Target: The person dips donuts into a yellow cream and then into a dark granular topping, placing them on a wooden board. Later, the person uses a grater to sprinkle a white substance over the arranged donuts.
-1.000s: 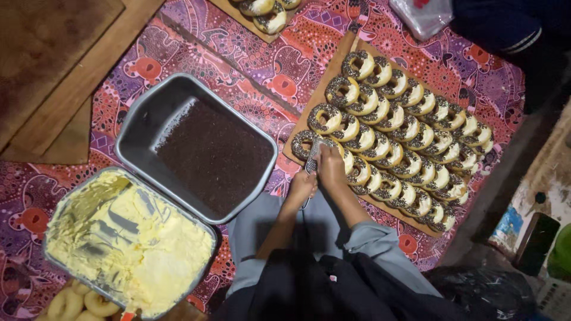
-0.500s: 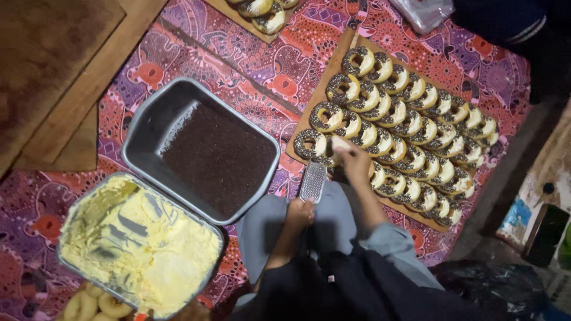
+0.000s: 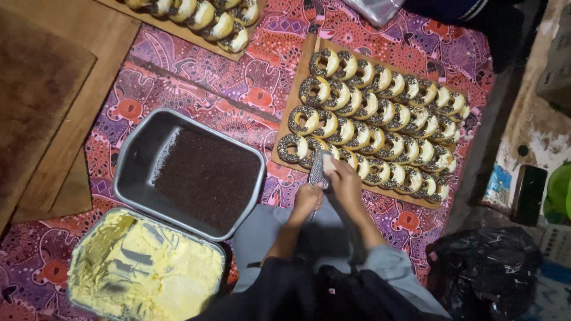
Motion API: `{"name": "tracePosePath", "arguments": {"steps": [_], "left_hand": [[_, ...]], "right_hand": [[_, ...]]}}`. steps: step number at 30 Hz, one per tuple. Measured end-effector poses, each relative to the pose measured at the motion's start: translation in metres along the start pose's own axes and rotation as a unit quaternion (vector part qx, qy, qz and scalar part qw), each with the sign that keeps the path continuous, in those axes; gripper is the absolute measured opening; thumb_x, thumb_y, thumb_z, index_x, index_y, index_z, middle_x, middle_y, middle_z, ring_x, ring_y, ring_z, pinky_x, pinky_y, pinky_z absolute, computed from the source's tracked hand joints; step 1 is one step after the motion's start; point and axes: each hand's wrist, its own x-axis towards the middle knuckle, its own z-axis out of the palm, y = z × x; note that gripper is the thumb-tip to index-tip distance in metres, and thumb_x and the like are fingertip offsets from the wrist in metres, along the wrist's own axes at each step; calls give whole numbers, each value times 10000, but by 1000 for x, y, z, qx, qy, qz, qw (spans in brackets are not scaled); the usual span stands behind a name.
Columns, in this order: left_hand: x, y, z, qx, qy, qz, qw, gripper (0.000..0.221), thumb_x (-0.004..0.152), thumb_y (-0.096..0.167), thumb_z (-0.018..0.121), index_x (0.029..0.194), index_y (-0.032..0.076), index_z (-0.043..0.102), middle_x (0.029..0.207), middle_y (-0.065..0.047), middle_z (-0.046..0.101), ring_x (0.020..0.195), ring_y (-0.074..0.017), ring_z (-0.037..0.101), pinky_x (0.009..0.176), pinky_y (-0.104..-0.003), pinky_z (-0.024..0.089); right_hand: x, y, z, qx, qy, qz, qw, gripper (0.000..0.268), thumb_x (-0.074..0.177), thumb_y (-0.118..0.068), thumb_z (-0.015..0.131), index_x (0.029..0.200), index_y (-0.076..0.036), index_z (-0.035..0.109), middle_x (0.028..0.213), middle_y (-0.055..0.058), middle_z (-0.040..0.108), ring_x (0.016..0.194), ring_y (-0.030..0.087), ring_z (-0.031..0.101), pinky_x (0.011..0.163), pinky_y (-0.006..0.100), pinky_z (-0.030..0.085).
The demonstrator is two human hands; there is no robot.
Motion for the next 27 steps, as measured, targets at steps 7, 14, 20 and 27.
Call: {"name": "tracePosePath", "arguments": {"steps": [7,14,20,27], "left_hand": [[42,-41,-2,-58,-1,31,998,278,1046,163,494,783,75,503,569,-8,483,432,-119,458,385,-299,354],[-14,-80,-5,368,89,272,884,230,1001,204,618,853,34,573,649,-90,560,559,-242,545,489,-427,431],[-17,-87,23,515,108,370,766,157,1000,211,640,922,88,582,739,-132,579,663,-331,594,564,-495,461],[63,-69,42,156,71,89,981,468,1015,215,577,574,58,586,497,-68,550,436,-164,531,422,-359,390]], "right_hand": [[15,21,55,-116,-16,12,993,289,888,14,631,1170,2,695,999,238,670,883,430,666,782,495,547],[37,34,58,-98,-44,28,994,349,824,34,641,1162,2,719,933,245,669,857,426,661,785,500,541],[26,39,-13,110,-29,249,962,346,903,-76,681,1244,-24,695,1026,230,737,867,373,725,777,439,565],[2,56,24,-84,-34,47,995,367,896,56,607,1253,30,687,1067,259,681,957,425,668,860,480,546]]}}
